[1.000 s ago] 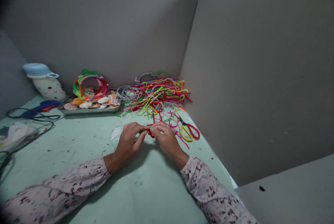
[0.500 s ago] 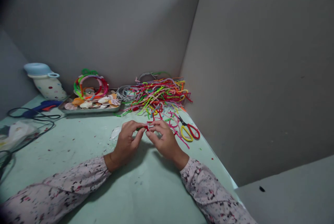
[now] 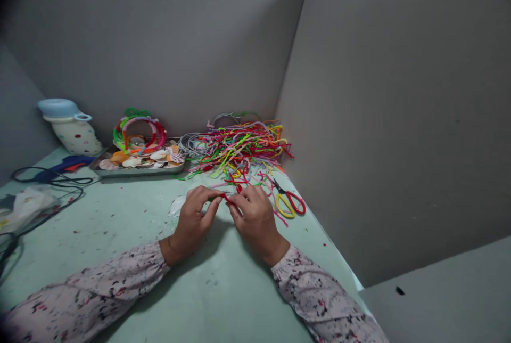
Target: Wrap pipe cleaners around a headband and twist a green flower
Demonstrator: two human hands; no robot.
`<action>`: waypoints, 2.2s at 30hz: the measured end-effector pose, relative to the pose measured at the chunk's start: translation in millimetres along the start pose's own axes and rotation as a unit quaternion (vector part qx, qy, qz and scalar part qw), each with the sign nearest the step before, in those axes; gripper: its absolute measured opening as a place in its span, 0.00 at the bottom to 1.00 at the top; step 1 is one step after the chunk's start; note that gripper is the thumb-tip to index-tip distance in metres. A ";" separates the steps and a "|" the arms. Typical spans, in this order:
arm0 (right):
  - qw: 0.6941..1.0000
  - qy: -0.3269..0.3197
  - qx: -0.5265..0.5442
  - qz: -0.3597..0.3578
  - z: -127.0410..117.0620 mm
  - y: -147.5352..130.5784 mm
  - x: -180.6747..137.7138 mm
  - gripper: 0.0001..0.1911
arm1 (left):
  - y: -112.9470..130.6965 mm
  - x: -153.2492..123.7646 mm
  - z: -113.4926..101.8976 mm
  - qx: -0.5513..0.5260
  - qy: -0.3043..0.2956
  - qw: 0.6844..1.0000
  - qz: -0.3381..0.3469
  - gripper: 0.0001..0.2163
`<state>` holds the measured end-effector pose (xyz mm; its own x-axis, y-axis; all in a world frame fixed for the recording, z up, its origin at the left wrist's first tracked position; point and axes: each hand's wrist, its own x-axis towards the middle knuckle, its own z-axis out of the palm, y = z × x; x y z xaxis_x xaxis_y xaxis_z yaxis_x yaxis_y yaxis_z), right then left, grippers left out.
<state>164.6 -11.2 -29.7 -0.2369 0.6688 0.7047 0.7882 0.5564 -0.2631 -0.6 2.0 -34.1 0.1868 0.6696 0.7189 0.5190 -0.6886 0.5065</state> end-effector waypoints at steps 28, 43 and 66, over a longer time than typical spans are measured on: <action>0.973 0.134 0.143 -0.121 -4.2 1.8 -3.4 0.33 | 10.5 -5.2 -4.2 -0.104 -0.021 0.989 0.102 0.11; 0.972 0.146 0.173 -0.070 -4.3 -0.1 -3.8 0.16 | 11.5 2.2 -3.9 -0.093 -0.022 0.994 -0.044 0.07; 0.988 0.130 0.040 -0.078 10.2 12.8 -8.5 0.13 | 15.9 7.0 -5.7 -0.093 -0.008 0.995 -0.044 0.06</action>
<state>170.9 -4.8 -45.8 -0.1899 0.4287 0.8833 0.7037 0.6868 -0.1821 4.2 -5.9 -18.3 0.1611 0.7330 0.6609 0.3710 -0.6655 0.6477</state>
